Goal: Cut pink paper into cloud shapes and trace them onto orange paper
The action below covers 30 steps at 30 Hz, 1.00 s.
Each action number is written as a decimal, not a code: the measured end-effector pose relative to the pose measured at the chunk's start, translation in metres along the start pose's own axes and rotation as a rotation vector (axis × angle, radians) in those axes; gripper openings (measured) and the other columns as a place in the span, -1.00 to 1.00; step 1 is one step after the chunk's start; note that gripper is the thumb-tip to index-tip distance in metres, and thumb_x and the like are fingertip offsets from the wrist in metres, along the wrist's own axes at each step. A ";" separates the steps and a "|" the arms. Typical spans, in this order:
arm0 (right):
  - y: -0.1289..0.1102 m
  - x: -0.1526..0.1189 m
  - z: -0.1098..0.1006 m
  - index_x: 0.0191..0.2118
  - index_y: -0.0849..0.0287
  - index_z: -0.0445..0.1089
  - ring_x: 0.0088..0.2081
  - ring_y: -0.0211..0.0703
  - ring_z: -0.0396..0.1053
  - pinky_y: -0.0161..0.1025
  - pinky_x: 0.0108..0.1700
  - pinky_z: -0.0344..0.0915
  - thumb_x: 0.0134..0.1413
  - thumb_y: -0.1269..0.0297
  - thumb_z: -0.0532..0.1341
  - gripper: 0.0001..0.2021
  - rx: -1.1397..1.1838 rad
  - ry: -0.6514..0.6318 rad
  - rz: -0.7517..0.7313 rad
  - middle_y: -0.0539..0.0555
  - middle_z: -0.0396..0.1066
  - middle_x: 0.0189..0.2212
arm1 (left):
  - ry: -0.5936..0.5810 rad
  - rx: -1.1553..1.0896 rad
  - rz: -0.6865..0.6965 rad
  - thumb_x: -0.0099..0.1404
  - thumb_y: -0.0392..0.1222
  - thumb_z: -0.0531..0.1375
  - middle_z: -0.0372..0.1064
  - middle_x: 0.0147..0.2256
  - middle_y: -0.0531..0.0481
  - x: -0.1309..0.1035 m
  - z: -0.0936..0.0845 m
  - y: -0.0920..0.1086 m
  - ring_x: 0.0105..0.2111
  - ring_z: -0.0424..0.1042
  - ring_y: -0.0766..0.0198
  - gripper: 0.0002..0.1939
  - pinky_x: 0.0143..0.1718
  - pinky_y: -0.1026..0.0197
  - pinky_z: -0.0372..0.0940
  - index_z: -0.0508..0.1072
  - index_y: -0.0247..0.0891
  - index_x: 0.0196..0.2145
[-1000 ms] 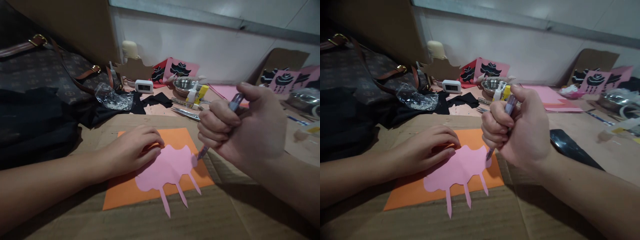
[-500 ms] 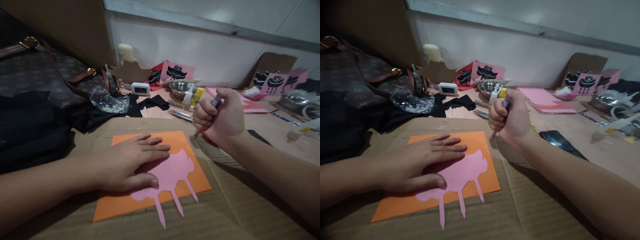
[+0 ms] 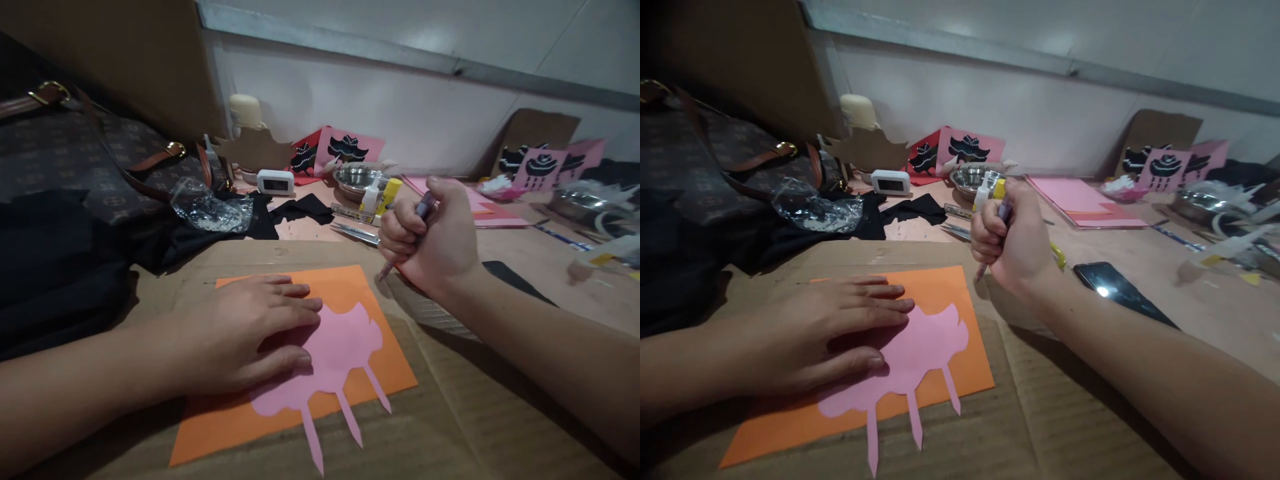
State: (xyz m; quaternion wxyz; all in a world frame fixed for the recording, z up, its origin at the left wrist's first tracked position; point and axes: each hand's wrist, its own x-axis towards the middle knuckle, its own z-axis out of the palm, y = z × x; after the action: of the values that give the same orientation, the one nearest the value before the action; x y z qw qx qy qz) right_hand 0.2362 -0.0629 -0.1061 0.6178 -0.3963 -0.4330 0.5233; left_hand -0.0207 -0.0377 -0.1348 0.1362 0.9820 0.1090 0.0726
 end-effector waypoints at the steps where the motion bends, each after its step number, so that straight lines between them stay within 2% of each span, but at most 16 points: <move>1: 0.000 -0.001 0.001 -0.72 0.12 -0.04 -0.68 -0.34 -0.31 -0.27 -0.65 -0.33 0.08 -0.04 0.10 -0.49 0.008 0.002 -0.005 -0.11 -0.19 -0.73 | 0.014 0.003 0.009 0.40 -0.01 0.14 0.47 0.11 -0.13 0.000 0.000 0.001 0.11 0.45 -0.07 -0.66 0.15 -0.08 0.35 0.51 -0.18 0.02; 4: 0.001 -0.002 0.002 -0.73 0.12 -0.04 -0.67 -0.34 -0.33 -0.27 -0.64 -0.33 0.10 -0.01 0.09 -0.49 0.028 -0.009 -0.024 -0.11 -0.20 -0.73 | 0.054 0.036 0.019 0.38 -0.05 0.16 0.46 0.12 -0.16 0.000 0.002 0.001 0.09 0.48 -0.07 -0.66 0.11 -0.06 0.41 0.52 -0.21 0.03; 6: 0.002 -0.002 0.002 -0.73 0.12 -0.04 -0.67 -0.33 -0.34 -0.28 -0.64 -0.33 0.15 0.00 0.05 -0.49 0.037 -0.011 -0.034 -0.11 -0.20 -0.73 | 0.069 0.074 0.030 0.38 -0.08 0.17 0.41 0.17 -0.15 -0.001 0.007 0.000 0.13 0.44 -0.06 -0.62 0.14 -0.05 0.39 0.49 -0.22 0.10; 10: 0.004 -0.001 0.001 -0.72 0.12 -0.05 -0.66 -0.34 -0.34 -0.29 -0.65 -0.34 0.18 0.00 0.04 -0.47 0.056 -0.022 -0.065 -0.11 -0.17 -0.74 | 0.042 0.057 0.040 0.37 -0.14 0.15 0.22 0.29 0.03 -0.006 0.020 -0.002 0.27 0.26 0.00 -0.45 0.32 -0.10 0.17 0.27 -0.02 0.30; 14: 0.006 -0.001 -0.001 -0.71 0.12 -0.05 -0.66 -0.34 -0.31 -0.30 -0.64 -0.31 0.15 -0.01 0.11 -0.47 0.066 -0.077 -0.045 -0.11 -0.17 -0.72 | 0.091 -0.018 -0.038 0.38 -0.13 0.14 0.25 0.27 0.11 -0.009 0.028 -0.002 0.28 0.24 0.04 -0.47 0.38 -0.09 0.05 0.28 0.10 0.28; 16: 0.006 -0.001 -0.001 -0.71 0.12 -0.06 -0.66 -0.35 -0.30 -0.30 -0.64 -0.28 0.16 -0.01 0.11 -0.46 0.053 -0.079 -0.044 -0.11 -0.18 -0.72 | 0.080 -0.020 -0.030 0.37 -0.12 0.16 0.25 0.27 0.10 -0.009 0.027 -0.004 0.28 0.23 0.03 -0.45 0.38 -0.09 0.05 0.27 0.10 0.29; 21: 0.006 -0.001 -0.002 -0.71 0.13 -0.07 -0.67 -0.36 -0.30 -0.31 -0.65 -0.27 0.14 -0.06 0.12 -0.44 0.015 -0.056 -0.039 -0.11 -0.20 -0.72 | -0.033 0.013 0.038 0.36 -0.16 0.18 0.17 0.31 0.05 -0.005 0.016 -0.007 0.29 0.21 -0.02 -0.40 0.35 -0.12 0.11 0.22 0.04 0.33; 27: 0.003 0.002 -0.001 -0.71 0.13 -0.06 -0.67 -0.34 -0.32 -0.30 -0.66 -0.32 0.08 -0.04 0.17 -0.45 0.016 -0.048 -0.057 -0.10 -0.21 -0.73 | -0.049 0.014 0.028 0.38 -0.12 0.16 0.17 0.30 0.03 -0.003 0.010 -0.004 0.29 0.20 -0.03 -0.46 0.34 -0.15 0.12 0.29 -0.02 0.29; 30: 0.000 0.001 0.000 -0.70 0.13 -0.06 -0.67 -0.34 -0.32 -0.29 -0.65 -0.34 0.13 -0.08 0.14 -0.44 0.028 -0.014 -0.078 -0.10 -0.21 -0.72 | -0.040 0.008 0.017 0.37 -0.13 0.17 0.19 0.30 0.10 -0.011 0.011 -0.002 0.29 0.23 0.03 -0.45 0.35 -0.09 0.13 0.27 0.05 0.29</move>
State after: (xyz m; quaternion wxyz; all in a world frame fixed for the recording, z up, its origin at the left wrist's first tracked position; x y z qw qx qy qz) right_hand 0.2359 -0.0622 -0.1059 0.6401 -0.3670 -0.4449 0.5075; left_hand -0.0295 -0.0408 -0.1469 0.1339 0.9846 0.0983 0.0535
